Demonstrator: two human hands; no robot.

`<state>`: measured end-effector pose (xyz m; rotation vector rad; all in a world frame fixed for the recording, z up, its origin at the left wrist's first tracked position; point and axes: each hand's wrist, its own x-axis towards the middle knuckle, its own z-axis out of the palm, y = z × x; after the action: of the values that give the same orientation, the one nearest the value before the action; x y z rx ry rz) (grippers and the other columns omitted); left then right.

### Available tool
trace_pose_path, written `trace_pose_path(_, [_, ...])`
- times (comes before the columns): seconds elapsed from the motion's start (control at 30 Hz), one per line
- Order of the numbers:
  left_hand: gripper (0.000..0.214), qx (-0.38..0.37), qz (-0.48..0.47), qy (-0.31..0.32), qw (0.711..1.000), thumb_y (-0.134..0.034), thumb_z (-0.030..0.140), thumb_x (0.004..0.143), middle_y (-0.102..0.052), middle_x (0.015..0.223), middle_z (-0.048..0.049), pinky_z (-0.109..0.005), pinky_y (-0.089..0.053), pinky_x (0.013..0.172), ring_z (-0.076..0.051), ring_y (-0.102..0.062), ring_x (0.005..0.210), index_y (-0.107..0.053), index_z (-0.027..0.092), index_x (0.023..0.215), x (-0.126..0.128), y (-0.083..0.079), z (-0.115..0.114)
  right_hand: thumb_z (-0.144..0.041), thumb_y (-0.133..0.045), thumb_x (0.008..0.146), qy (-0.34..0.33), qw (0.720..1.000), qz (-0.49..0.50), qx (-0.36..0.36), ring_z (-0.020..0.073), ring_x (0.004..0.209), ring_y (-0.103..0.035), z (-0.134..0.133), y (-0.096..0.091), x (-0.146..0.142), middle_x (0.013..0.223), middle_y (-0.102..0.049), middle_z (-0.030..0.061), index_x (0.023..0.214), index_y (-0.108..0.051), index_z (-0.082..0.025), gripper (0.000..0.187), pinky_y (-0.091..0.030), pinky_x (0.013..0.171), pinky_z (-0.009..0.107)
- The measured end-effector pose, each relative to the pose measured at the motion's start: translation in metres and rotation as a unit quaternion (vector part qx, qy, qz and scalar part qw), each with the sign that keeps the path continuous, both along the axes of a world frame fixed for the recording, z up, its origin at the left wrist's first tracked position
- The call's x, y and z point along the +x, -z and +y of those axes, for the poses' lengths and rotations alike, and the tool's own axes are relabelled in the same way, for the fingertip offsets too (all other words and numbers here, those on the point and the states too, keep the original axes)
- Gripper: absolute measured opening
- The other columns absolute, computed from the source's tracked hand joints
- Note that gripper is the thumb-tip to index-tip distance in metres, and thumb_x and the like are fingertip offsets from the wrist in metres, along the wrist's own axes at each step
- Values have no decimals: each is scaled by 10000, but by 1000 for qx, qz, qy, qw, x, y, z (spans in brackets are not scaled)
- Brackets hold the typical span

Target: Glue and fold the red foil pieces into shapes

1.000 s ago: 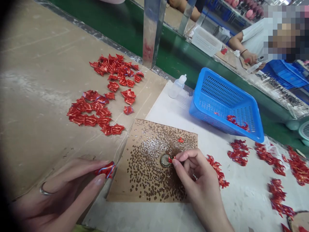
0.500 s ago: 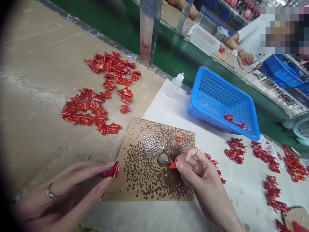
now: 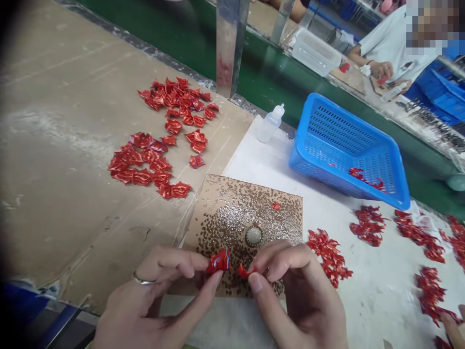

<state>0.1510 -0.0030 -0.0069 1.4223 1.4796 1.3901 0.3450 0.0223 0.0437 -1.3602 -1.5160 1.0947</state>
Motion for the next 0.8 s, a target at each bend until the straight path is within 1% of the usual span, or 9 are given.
trace_pose_path(0.07, [194,-11,0,6,1000,-746,146,967,-762,818,86,-113,-655,691,-87,-801,670,-606,278,941,0,0,-2,-269,-834,1030,4,1000,15,-12,228,956,-818,-3,1,-6,897,-800,14,961,-733,-356,150,-709,813,300])
trace_pose_path(0.13, [190,-17,1,4,1000,-744,142,959,-768,814,77,-124,-658,694,-95,-806,677,-609,271,926,-1,0,-3,-266,-834,1030,8,999,34,-34,234,1004,-837,-4,2,-11,913,-814,6,966,-737,-359,150,-724,852,312])
trace_pose_path(0.23, [221,-15,-7,7,1000,-764,139,949,-776,829,105,-105,-644,712,-75,-806,693,-603,289,938,-2,0,-4,-248,-823,1039,3,997,59,-54,216,970,-850,-3,5,-16,940,-827,-2,976,-735,-355,152,-730,834,290])
trace_pose_path(0.33, [238,-14,-11,8,1000,-754,145,970,-765,845,134,-85,-632,729,-53,-802,709,-580,306,954,-2,-1,-5,-234,-813,1049,-3,995,73,-60,187,948,-848,-1,7,-19,956,-831,-10,991,-734,-352,153,-721,832,251])
trace_pose_path(0.5, [233,-4,-11,10,1000,-746,150,994,-750,850,118,-103,-645,733,-66,-806,720,-572,303,969,-1,-2,-6,-222,-817,1048,-2,994,80,-68,180,946,-854,0,7,-22,965,-827,2,977,-733,-324,150,-720,843,233])
trace_pose_path(0.67, [228,-4,1,-1,1000,-745,128,964,-763,829,95,-140,-653,694,-98,-799,683,-602,305,968,-2,-2,-7,-211,-811,1051,-5,995,75,-68,152,951,-852,-1,6,-23,975,-831,-20,989,-750,-339,154,-710,862,199])
trace_pose_path(0.73, [255,7,1,3,1000,-736,94,952,-774,844,101,-134,-650,706,-93,-808,706,-601,308,977,-2,-1,-7,-201,-812,1047,-7,996,62,-60,145,954,-852,-2,7,-23,977,-834,-22,980,-760,-338,161,-704,872,185])
trace_pose_path(0.8, [269,21,0,13,1000,-718,83,970,-780,867,104,-112,-640,734,-76,-813,740,-562,302,959,-3,-1,-7,-202,-818,1040,-2,997,48,-58,154,977,-860,-2,8,-23,986,-840,-11,965,-766,-329,157,-707,885,191])
